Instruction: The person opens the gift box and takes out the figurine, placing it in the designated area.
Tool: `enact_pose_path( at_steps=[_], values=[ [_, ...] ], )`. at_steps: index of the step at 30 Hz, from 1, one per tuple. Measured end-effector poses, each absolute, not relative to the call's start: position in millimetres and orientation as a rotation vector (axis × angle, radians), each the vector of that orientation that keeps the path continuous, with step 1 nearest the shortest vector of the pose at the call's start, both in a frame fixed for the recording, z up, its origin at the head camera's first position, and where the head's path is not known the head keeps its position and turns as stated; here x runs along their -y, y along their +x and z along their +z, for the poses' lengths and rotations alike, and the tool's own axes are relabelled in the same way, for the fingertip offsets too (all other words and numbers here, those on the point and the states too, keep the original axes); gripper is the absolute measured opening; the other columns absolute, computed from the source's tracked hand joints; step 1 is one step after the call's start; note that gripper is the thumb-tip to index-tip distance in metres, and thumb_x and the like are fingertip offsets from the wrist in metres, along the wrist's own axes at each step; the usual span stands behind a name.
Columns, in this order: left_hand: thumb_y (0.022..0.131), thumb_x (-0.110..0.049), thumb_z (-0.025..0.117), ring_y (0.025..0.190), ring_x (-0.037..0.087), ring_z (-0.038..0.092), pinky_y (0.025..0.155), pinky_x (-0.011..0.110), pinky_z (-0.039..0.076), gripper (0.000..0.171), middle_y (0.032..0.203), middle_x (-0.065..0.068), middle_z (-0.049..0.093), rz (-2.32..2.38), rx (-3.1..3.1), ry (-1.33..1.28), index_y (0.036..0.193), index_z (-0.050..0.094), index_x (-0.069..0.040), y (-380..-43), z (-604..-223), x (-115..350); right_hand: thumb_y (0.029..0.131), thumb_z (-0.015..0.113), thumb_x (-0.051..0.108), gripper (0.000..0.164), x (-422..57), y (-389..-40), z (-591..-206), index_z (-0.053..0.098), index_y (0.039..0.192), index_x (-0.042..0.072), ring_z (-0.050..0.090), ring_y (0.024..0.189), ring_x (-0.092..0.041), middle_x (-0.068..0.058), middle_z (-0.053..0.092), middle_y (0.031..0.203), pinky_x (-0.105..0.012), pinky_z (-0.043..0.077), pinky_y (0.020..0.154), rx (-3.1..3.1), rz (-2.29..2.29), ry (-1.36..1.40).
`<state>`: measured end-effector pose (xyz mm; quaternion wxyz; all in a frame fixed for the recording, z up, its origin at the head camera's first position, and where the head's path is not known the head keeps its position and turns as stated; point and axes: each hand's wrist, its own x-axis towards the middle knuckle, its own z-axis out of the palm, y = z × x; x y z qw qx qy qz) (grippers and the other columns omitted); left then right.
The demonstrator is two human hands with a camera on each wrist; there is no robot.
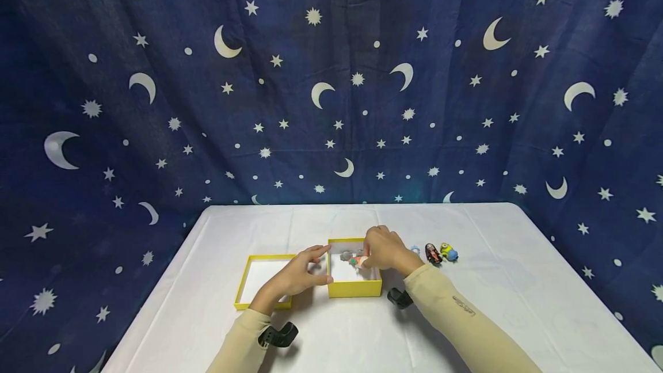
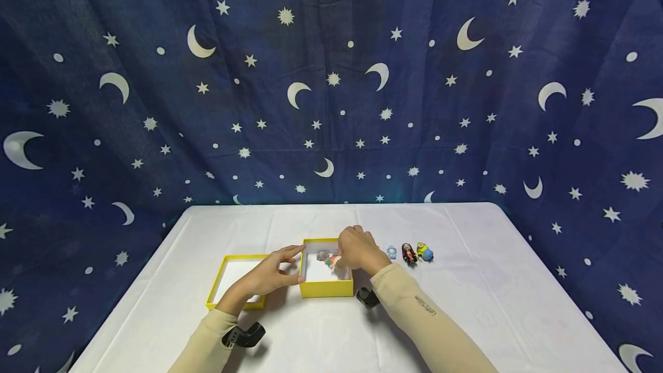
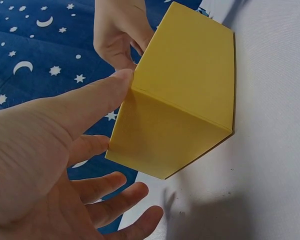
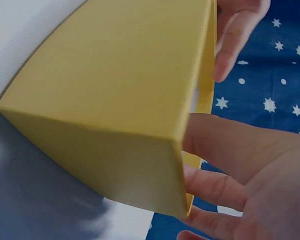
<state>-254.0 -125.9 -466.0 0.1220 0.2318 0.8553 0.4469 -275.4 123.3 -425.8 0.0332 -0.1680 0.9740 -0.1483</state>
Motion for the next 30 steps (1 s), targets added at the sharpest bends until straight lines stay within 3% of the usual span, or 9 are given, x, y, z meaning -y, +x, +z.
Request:
enact_pose_path(
  at_steps=[3,7,13,30],
  values=[
    [0.091,-0.021,0.077,0.138,0.043,0.048,0.115,0.065,0.034,0.077,0.161,0.022,0.035,1.302,-2.496,0.681,0.155,0.039,-0.005,-253.7,-465.0,125.2,0.072,0.091,0.023,0.025,-126.3,-274.5,-425.9,0.067,0.066,0.018,0.056,0.116,-0.031,-0.006,0.068,0.113,-0.05,0.048,0.09,-3.012,-0.504,-0.505],
    [0.09,-0.022,0.077,0.138,0.044,0.047,0.115,0.064,0.034,0.077,0.161,0.023,0.034,1.301,-2.495,0.677,0.155,0.039,-0.005,-252.7,-462.9,124.9,0.074,0.089,0.025,0.019,-131.0,-273.8,-427.8,0.071,0.072,0.018,0.049,0.135,-0.038,-0.015,0.061,0.14,-0.056,0.047,0.1,-3.044,-0.569,-0.483],
    [0.09,-0.021,0.077,0.138,0.044,0.048,0.115,0.064,0.035,0.077,0.16,0.022,0.036,1.304,-2.496,0.681,0.155,0.039,-0.004,-252.4,-462.9,125.1,0.076,0.087,0.029,0.018,-136.5,-272.9,-429.9,0.075,0.08,0.017,0.048,0.137,-0.04,-0.015,0.06,0.141,-0.059,0.047,0.102,-3.078,-0.706,-0.457],
    [0.09,-0.019,0.077,0.137,0.043,0.049,0.114,0.063,0.036,0.076,0.16,0.021,0.037,1.316,-2.499,0.682,0.155,0.04,-0.005,-254.0,-465.6,125.7,0.081,0.084,0.032,0.023,-160.9,-267.6,-427.3,0.072,0.083,0.013,0.048,0.137,-0.039,-0.017,0.061,0.14,-0.058,0.047,0.103,-3.171,-0.93,-0.333]
  ],
)
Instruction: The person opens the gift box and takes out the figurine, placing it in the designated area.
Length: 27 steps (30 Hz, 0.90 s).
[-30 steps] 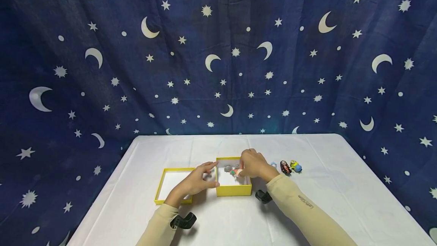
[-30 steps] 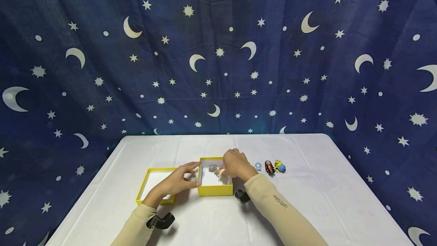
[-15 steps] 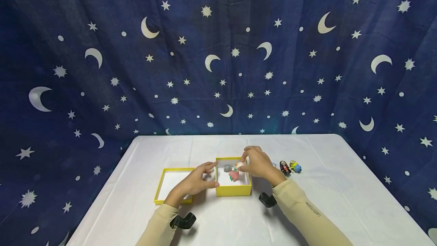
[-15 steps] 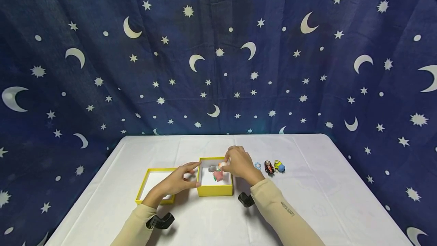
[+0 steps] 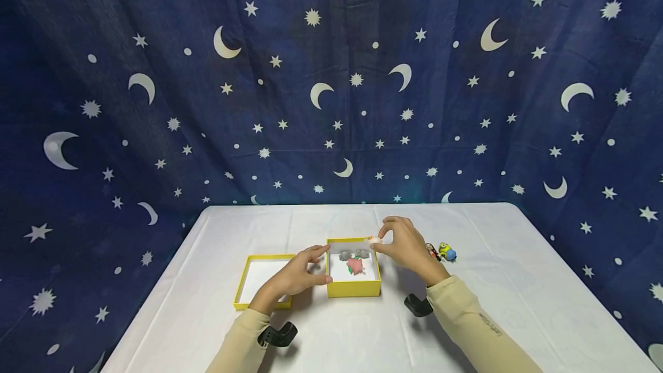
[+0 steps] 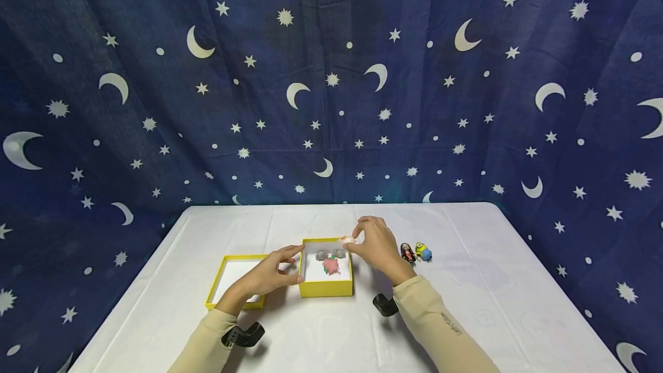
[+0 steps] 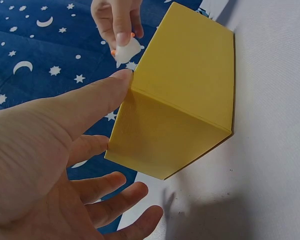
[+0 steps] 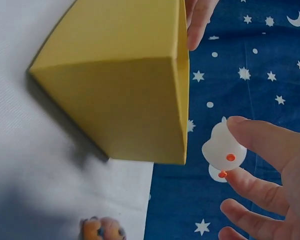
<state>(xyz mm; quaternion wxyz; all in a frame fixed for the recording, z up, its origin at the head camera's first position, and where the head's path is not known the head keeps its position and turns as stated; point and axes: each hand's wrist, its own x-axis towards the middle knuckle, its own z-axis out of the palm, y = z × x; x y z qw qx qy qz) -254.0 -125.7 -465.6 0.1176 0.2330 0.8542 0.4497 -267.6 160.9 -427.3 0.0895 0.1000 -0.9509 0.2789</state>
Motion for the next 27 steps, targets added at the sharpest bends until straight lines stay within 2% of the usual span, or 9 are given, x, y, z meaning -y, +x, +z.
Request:
enact_pose_path(
  at_steps=[7,18,27],
  values=[
    [0.09,-0.02,0.077,0.136,0.041,0.049,0.113,0.064,0.036,0.076,0.16,0.018,0.039,1.313,-2.501,0.678,0.155,0.041,-0.007,-254.1,-465.6,125.3,0.08,0.084,0.034,0.025,-169.6,-265.2,-434.6,0.072,0.081,0.012,0.05,0.135,-0.038,-0.016,0.063,0.137,-0.057,0.048,0.101,2.802,0.865,0.227],
    [0.09,-0.019,0.077,0.136,0.04,0.05,0.113,0.065,0.036,0.076,0.16,0.016,0.04,1.301,-2.513,0.678,0.155,0.04,-0.007,-253.3,-465.4,124.3,0.08,0.083,0.037,0.027,-177.1,-256.9,-444.3,0.072,0.077,0.012,0.054,0.129,-0.036,-0.013,0.067,0.131,-0.052,0.051,0.089,2.741,0.891,0.13],
    [0.089,-0.022,0.078,0.136,0.041,0.05,0.114,0.064,0.036,0.077,0.16,0.017,0.039,1.309,-2.513,0.682,0.155,0.04,-0.006,-254.8,-466.3,124.6,0.08,0.084,0.037,0.028,-184.8,-252.4,-450.7,0.072,0.074,0.013,0.055,0.128,-0.038,-0.013,0.069,0.128,-0.053,0.05,0.095,2.738,0.885,0.078]
  ],
)
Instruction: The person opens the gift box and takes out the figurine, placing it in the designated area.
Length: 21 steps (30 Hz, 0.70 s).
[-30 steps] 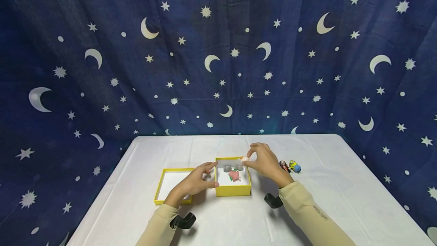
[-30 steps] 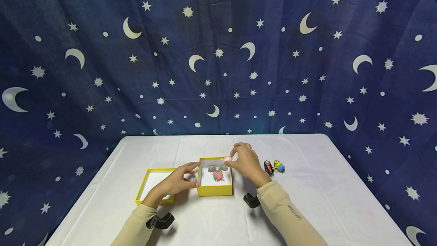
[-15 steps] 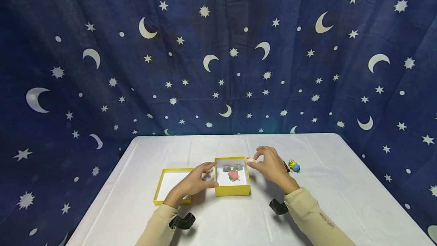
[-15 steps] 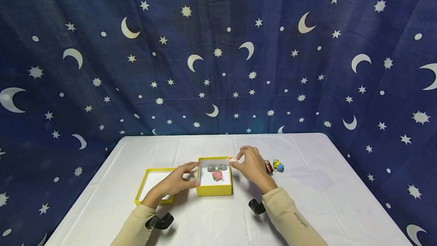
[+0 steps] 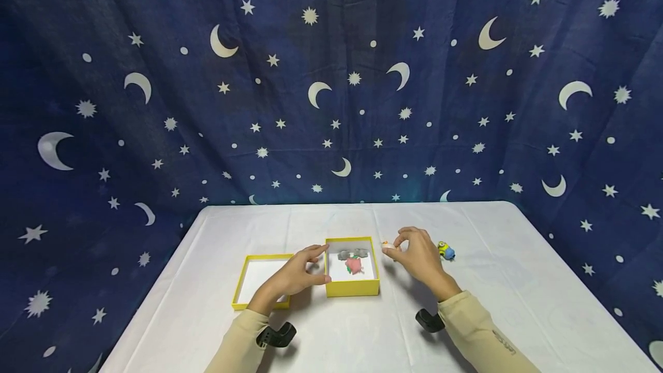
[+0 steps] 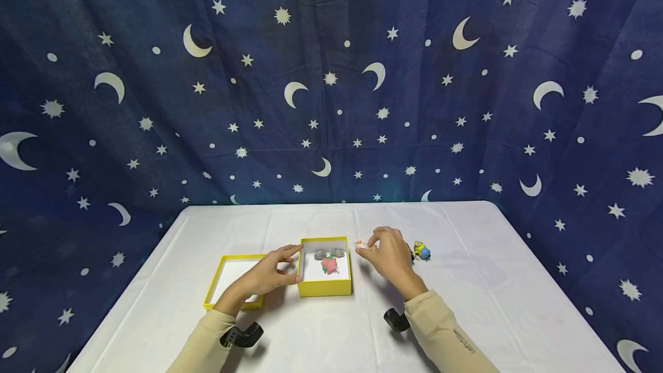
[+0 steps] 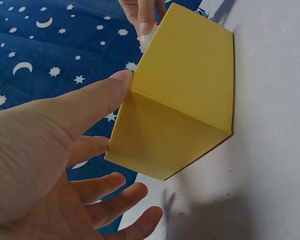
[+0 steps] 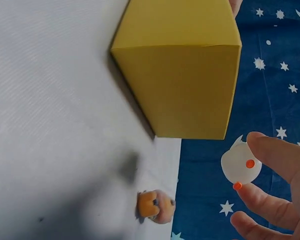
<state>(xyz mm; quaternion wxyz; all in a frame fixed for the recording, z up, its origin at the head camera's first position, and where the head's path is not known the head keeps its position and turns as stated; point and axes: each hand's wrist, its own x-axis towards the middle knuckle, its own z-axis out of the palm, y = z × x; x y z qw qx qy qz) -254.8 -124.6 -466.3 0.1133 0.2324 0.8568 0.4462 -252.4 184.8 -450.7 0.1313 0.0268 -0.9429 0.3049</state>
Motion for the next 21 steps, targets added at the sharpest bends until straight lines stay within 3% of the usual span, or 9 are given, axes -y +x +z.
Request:
enact_pose_path(
  at_steps=[8,21],
  values=[
    [0.088,-0.022,0.079,0.135,0.04,0.051,0.114,0.063,0.037,0.078,0.16,0.019,0.038,1.317,-2.509,0.683,0.154,0.041,-0.005,-255.4,-466.0,125.1,0.079,0.084,0.037,0.027,-194.9,-246.6,-461.2,0.072,0.073,0.014,0.055,0.128,-0.04,-0.015,0.069,0.128,-0.055,0.048,0.1,2.775,0.871,0.071],
    [0.089,-0.019,0.078,0.135,0.041,0.049,0.112,0.063,0.038,0.077,0.16,0.016,0.039,1.305,-2.51,0.683,0.155,0.04,-0.004,-255.2,-466.7,123.9,0.076,0.086,0.035,0.028,-207.8,-241.7,-474.3,0.068,0.067,0.015,0.059,0.121,-0.039,-0.017,0.071,0.124,-0.054,0.052,0.094,2.813,0.688,0.04]
  ],
)
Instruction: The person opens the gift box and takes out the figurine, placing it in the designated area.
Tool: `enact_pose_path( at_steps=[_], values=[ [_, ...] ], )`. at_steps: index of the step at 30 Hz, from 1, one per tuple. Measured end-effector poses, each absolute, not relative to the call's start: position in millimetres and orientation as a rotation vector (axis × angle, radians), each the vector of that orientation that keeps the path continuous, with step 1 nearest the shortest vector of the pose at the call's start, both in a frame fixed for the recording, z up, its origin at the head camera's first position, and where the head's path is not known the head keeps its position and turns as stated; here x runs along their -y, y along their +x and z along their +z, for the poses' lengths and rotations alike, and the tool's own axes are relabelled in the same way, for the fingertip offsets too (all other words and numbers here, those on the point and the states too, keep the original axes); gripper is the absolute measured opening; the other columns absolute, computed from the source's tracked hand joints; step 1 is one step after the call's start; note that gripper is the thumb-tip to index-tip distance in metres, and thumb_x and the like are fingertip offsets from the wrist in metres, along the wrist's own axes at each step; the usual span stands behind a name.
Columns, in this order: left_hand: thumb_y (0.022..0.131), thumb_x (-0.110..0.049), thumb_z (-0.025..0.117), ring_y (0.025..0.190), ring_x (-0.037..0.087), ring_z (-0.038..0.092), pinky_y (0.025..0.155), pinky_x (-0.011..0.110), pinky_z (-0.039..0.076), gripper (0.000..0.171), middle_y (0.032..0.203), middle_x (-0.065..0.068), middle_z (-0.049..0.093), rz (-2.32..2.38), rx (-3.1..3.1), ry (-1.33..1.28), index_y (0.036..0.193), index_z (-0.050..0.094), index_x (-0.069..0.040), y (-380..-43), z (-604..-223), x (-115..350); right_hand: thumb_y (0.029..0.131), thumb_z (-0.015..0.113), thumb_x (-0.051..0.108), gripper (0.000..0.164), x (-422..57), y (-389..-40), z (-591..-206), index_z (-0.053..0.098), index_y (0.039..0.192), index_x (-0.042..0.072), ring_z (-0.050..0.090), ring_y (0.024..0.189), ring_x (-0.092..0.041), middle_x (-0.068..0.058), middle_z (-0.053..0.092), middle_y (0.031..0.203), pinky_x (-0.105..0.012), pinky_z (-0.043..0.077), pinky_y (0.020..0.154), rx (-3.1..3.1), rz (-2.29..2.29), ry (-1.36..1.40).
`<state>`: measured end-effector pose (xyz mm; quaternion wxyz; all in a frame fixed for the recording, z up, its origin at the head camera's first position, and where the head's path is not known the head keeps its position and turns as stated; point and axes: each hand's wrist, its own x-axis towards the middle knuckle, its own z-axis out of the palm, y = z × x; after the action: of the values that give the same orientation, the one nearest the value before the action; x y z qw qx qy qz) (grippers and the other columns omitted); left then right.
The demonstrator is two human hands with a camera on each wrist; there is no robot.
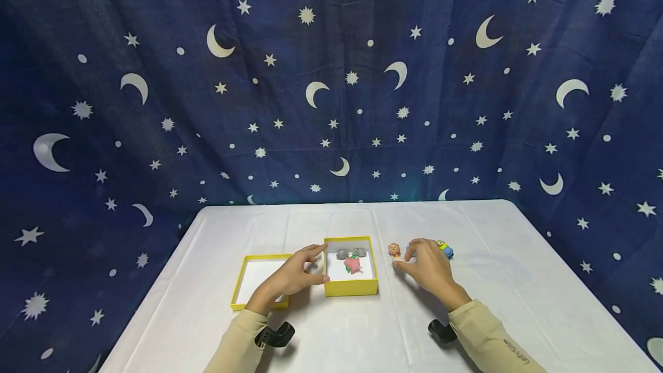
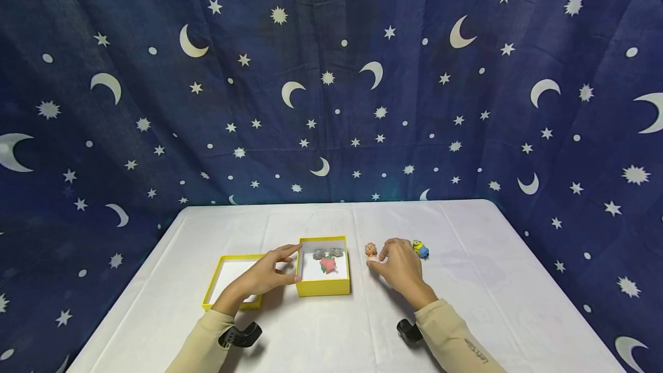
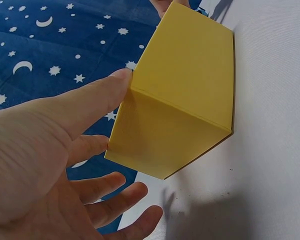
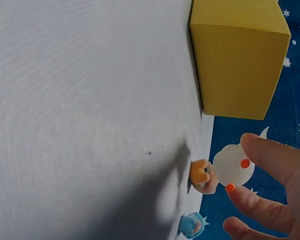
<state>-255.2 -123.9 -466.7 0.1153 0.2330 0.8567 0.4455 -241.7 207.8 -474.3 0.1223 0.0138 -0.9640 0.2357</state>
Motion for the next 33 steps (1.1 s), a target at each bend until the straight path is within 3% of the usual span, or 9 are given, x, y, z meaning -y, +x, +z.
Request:
enact_pose_path(
  at_steps=[18,33],
  values=[
    [0.089,-0.019,0.078,0.137,0.042,0.049,0.114,0.064,0.035,0.076,0.16,0.02,0.037,1.323,-2.501,0.661,0.154,0.041,-0.004,-254.5,-465.4,124.7,0.072,0.089,0.038,0.039,-204.5,-244.5,-484.8,0.06,0.06,0.016,0.061,0.108,-0.038,-0.015,0.073,0.11,-0.055,0.051,0.084,2.857,0.491,0.049],
    [0.089,-0.019,0.078,0.137,0.042,0.048,0.114,0.065,0.034,0.077,0.161,0.021,0.036,1.307,-2.513,0.653,0.155,0.04,-0.004,-255.0,-466.0,124.1,0.074,0.087,0.034,0.023,-211.0,-241.8,-481.4,0.075,0.078,0.015,0.053,0.127,-0.046,-0.021,0.066,0.128,-0.063,0.039,0.1,2.91,0.598,0.101]
  ],
)
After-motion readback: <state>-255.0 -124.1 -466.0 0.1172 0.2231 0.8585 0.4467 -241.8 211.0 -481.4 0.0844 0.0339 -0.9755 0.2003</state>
